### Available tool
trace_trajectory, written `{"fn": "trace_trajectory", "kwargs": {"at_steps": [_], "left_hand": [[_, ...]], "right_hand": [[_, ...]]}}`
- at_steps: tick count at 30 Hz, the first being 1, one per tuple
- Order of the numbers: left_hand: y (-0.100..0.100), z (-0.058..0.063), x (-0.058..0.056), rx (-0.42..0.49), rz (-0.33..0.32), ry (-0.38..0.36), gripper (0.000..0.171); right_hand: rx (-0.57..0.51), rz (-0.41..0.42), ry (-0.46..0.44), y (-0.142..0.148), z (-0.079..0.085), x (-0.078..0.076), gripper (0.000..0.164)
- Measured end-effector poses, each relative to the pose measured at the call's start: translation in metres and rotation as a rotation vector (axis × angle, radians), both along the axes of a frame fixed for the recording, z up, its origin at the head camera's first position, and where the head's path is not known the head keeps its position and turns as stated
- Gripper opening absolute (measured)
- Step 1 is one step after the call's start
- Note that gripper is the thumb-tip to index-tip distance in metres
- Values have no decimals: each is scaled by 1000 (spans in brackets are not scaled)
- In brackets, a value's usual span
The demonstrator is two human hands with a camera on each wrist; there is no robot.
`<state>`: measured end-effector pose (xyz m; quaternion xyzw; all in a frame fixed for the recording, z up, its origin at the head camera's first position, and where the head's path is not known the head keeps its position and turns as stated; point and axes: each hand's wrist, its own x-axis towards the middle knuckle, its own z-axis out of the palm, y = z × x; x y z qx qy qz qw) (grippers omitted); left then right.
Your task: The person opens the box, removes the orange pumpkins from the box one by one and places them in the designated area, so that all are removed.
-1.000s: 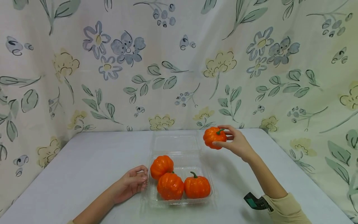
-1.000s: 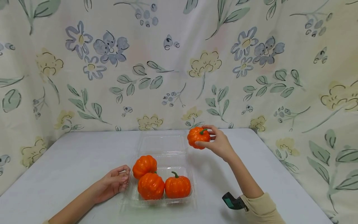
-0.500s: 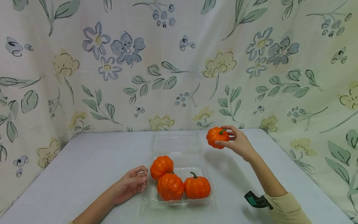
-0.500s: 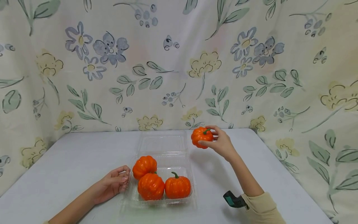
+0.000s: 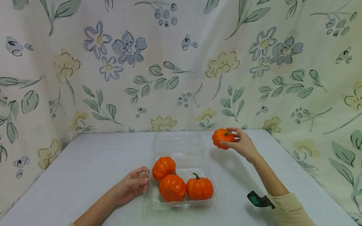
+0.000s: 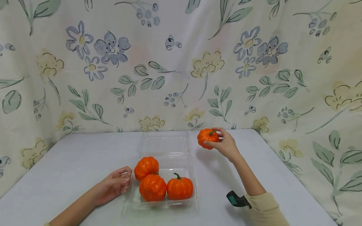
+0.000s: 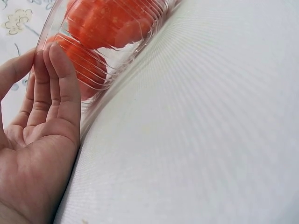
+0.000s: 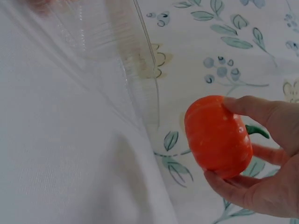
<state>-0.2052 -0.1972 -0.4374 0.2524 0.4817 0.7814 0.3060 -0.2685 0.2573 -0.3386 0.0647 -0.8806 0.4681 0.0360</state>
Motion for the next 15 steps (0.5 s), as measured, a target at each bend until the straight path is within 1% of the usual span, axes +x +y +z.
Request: {"fn": "trace_trajectory", "kwargs": {"at_steps": [6,15], "left_hand": [[0,0,-1,-6,4,-1,28],[0,0,-1,-16,9,-6,27]], "right_hand": [[0,-25,4,5,-7,-5,73],[6,-55,-31,11,-23,-12,74]]}}
